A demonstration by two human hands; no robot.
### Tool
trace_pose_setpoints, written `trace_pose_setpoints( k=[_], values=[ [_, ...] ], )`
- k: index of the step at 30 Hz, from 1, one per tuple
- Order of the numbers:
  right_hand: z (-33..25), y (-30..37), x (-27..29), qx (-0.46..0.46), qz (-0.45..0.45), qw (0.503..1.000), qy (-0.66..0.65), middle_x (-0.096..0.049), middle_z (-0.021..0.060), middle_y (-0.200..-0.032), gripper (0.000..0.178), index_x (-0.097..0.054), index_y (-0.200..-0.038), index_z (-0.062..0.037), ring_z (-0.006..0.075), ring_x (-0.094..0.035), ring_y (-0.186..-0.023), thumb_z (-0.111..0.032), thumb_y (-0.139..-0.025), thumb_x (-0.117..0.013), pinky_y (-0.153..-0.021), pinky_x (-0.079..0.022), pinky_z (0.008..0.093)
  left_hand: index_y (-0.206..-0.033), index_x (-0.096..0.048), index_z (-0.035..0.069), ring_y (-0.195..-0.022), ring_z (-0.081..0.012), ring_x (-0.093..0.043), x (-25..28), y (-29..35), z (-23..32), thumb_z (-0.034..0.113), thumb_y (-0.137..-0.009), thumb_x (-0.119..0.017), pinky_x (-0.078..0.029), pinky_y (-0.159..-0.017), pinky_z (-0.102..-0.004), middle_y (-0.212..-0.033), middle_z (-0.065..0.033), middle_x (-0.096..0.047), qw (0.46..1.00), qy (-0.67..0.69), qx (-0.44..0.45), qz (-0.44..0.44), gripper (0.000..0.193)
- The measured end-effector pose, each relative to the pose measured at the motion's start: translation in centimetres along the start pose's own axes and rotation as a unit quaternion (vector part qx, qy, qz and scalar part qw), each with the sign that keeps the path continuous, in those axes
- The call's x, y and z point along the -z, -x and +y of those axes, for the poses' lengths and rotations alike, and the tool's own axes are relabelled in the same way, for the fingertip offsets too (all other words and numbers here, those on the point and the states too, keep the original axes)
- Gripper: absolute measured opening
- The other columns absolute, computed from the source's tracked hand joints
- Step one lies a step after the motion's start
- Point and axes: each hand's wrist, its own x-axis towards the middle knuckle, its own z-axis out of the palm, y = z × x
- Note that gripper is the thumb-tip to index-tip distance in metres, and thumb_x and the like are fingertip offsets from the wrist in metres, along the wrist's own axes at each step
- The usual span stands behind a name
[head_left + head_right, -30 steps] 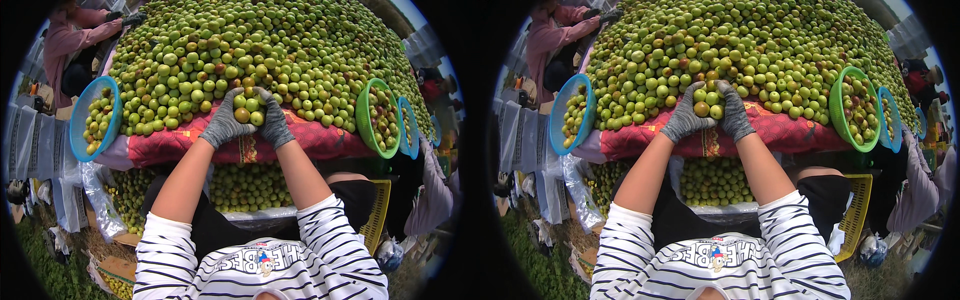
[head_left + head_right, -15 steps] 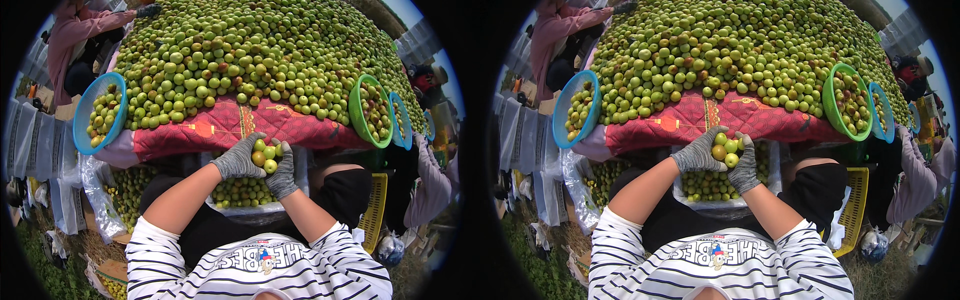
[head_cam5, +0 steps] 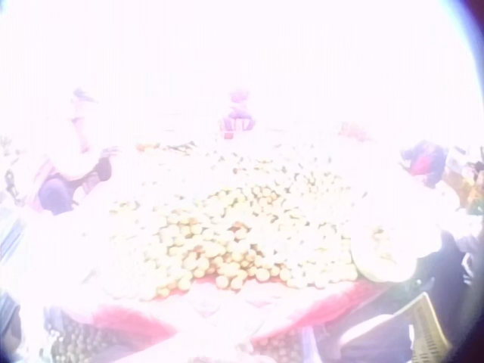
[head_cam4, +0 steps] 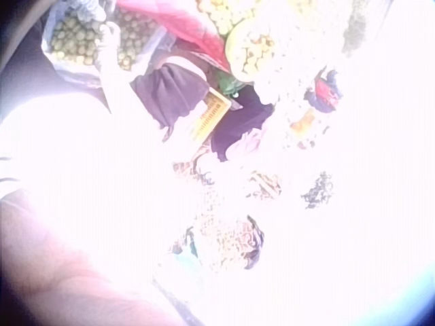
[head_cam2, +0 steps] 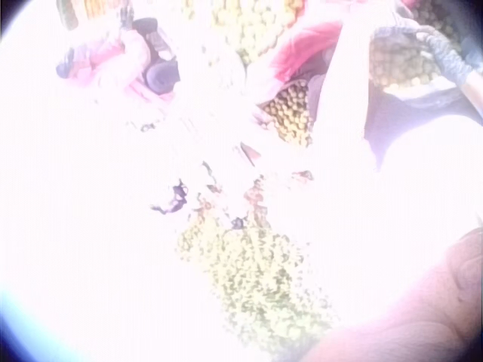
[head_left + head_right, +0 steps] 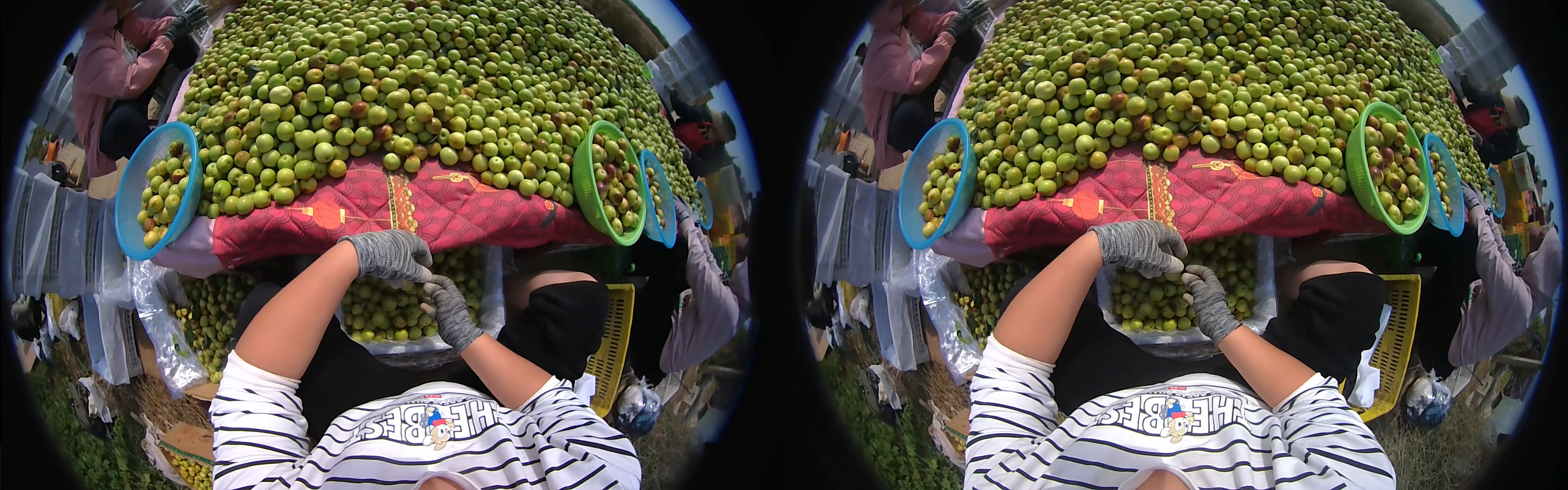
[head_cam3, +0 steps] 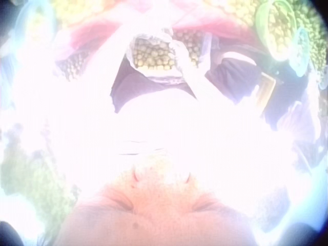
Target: The person sorts green olives by hand, picking them from a large pile on a table and placing them into a plastic container on their lap. They repeatedly scoop and transfer olives, occasionally inspecting individual pieces before adding them to the container.
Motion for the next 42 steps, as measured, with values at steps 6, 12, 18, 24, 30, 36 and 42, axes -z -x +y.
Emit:
trace_pose_setpoints(
  k=[6,12,18,24,30,36,42],
  values=[
    [-7.8,-0.7,0.4,0.368,-0.033,0.927,0.062,-0.065,0.0015,-0.089,0.014,-0.064,-0.104,-0.0038,0.0087,-0.060,-0.076,-0.013,-0.094,-0.062,-0.068,-0.051,0.0241,-0.125,-0.056,0.009,-0.103,-0.0331,-0.063,6.6,-5.3,0.0,0.013,-0.091,-0.055,-0.052,-0.090,-0.0411,-0.129,-0.0145,-0.056,0.738,-0.242,-0.188,0.601,0.035],
    [-20.1,-6.7,-1.6,0.545,0.070,0.808,0.214,-0.065,0.0055,-0.098,0.016,-0.062,-0.108,-0.0004,0.0109,-0.061,-0.089,-0.007,-0.093,-0.060,-0.082,-0.052,0.0265,-0.114,-0.058,0.014,-0.099,-0.0337,-0.063,7.6,-7.1,0.8,0.019,-0.089,-0.056,-0.053,-0.083,-0.0447,-0.113,-0.0135,-0.057,0.852,-0.237,-0.003,0.466,0.025],
    [-29.8,-10.4,-10.7,0.685,0.082,0.575,0.439,-0.061,0.0130,-0.112,0.035,-0.062,-0.114,-0.0074,0.0299,-0.058,-0.109,-0.024,-0.084,-0.067,-0.096,-0.046,0.0420,-0.127,-0.055,0.014,-0.102,-0.0378,-0.063,6.5,-4.3,0.6,0.014,-0.078,-0.067,-0.053,-0.086,-0.0442,-0.120,-0.0183,-0.060,0.883,-0.227,-0.056,0.408,0.050],
    [-33.7,-12.0,-20.1,0.608,0.057,0.493,0.620,-0.044,0.0056,-0.144,0.050,-0.047,-0.139,-0.0267,0.0260,-0.035,-0.137,-0.044,-0.092,-0.054,-0.112,-0.022,0.0620,-0.123,-0.054,0.005,-0.102,-0.0331,-0.064,9.0,-1.8,0.0,0.017,-0.072,-0.070,-0.053,-0.088,-0.0394,-0.115,-0.0182,-0.062,0.902,-0.078,-0.090,0.415,0.055],
    [-33.3,-12.0,-19.8,0.477,0.110,0.478,0.729,-0.047,0.0078,-0.140,0.041,-0.059,-0.129,-0.0269,0.0388,-0.034,-0.136,-0.034,-0.088,-0.059,-0.106,-0.015,0.0741,-0.111,-0.056,0.005,-0.094,-0.0229,-0.061,13.6,0.0,-3.2,0.010,-0.075,-0.069,-0.051,-0.086,-0.0349,-0.099,-0.0119,-0.062,0.762,0.205,-0.242,0.565,0.038],
    [-33.1,-12.1,-13.2,0.413,0.150,0.505,0.743,-0.048,0.0076,-0.137,0.041,-0.058,-0.128,-0.0275,0.0383,-0.035,-0.135,-0.041,-0.090,-0.057,-0.108,-0.018,0.0701,-0.135,-0.049,0.008,-0.121,-0.0387,-0.052,14.1,-2.1,-2.9,0.011,-0.079,-0.059,-0.044,-0.103,-0.0429,-0.144,-0.0220,-0.038,0.745,-0.158,0.015,0.647,0.056],
    [-32.6,-11.0,-4.8,0.451,0.153,0.508,0.718,-0.051,0.0062,-0.130,0.038,-0.060,-0.123,-0.0264,0.0351,-0.041,-0.126,-0.044,-0.089,-0.059,-0.106,-0.027,0.0634,-0.134,-0.051,0.009,-0.127,-0.0362,-0.048,13.1,-3.4,-1.5,0.013,-0.080,-0.061,-0.040,-0.108,-0.0424,-0.142,-0.0201,-0.043,0.824,-0.147,-0.064,0.544,0.054]
  ],
)
